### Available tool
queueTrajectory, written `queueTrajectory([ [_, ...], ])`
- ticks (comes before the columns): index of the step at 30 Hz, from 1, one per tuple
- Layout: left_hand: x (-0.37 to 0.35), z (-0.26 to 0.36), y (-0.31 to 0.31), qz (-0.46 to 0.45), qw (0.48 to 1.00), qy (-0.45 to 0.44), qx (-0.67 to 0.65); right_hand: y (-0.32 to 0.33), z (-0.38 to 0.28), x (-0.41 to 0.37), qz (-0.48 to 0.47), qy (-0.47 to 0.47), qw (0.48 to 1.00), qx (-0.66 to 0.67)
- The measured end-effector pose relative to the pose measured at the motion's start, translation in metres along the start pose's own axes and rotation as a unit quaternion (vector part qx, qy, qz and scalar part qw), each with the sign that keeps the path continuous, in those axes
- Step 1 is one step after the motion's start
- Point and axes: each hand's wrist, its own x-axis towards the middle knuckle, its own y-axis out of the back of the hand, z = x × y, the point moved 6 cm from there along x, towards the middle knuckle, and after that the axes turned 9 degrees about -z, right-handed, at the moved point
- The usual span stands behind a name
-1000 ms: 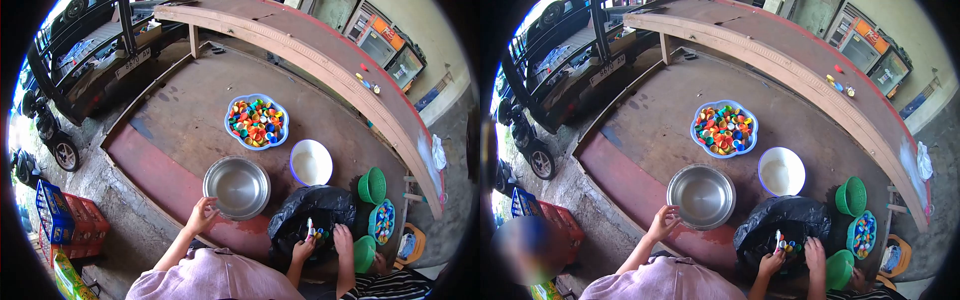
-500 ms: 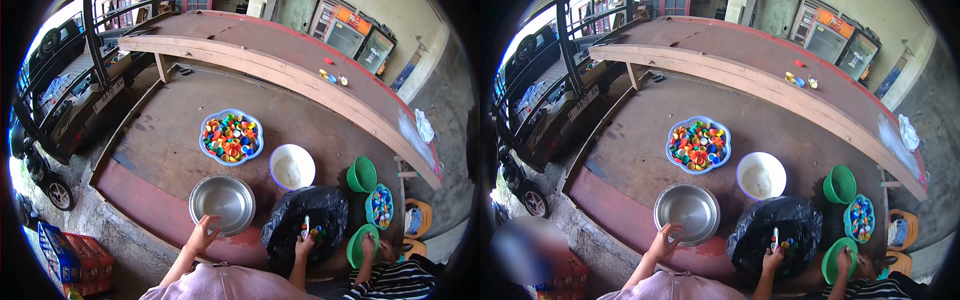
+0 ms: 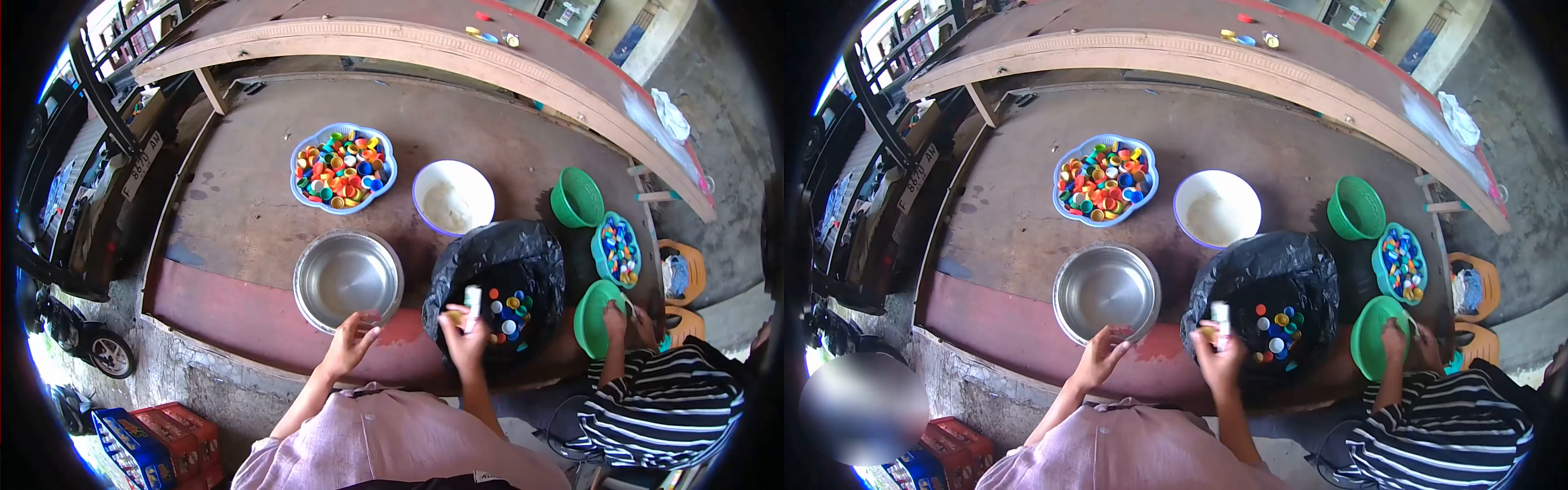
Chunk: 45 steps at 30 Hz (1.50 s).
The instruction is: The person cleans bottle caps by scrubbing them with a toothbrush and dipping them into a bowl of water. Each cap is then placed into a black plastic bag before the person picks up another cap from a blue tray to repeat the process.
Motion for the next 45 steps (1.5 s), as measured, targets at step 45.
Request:
queueTrajectory([
  [45, 0.083, -0.074, 0.065, 0.01, 0.935, 0.044, 0.352, -0.051, -0.022, -0.025, -0.09, 0.087, 0.992, 0.014],
])
